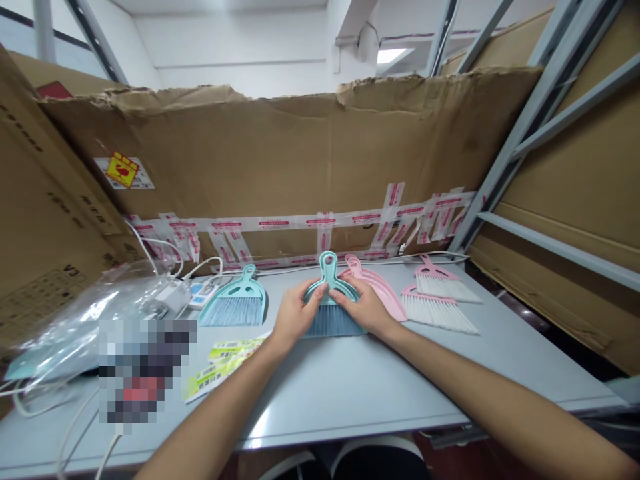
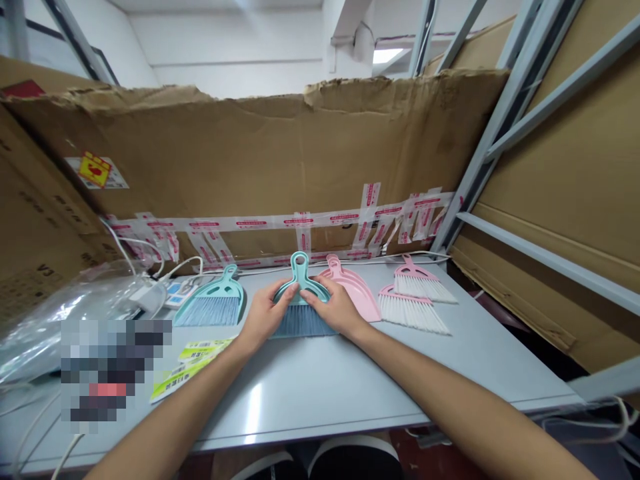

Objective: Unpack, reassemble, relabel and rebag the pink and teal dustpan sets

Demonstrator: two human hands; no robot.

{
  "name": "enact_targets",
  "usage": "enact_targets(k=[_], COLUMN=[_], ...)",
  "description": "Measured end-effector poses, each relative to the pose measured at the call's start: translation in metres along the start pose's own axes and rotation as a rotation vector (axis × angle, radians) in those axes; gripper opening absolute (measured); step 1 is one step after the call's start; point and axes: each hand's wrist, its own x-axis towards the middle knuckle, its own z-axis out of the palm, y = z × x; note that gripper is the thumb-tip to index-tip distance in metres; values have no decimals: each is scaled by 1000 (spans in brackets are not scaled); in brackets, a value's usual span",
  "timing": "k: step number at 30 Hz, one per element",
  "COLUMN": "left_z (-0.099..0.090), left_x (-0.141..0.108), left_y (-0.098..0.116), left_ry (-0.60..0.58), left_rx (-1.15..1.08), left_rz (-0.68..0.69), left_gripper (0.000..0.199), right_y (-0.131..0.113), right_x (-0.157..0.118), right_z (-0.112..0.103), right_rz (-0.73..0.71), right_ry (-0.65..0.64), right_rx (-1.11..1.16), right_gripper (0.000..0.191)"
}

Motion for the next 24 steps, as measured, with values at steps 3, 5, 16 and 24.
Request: enact_targets(k=[3,5,16,24], left_z=[1,1,2,1], left_x=[-1,-1,-1,-1], left_y=[0,0,1,-1], left_ry=[9,14,42,38], left_rx=[-9,-9,-13,-48], left_rz=[10,17,27,46], left_gripper=[39,38,36,35], right_y=[0,-1,0,0], right_x=[0,1,1,0], right_z=[-1,-1,0,0], right_rz=[-10,-16,-10,-14], right_ry=[4,6,18,26], right_rx=[-4,-1,-4,-11], right_gripper=[33,33,33,32])
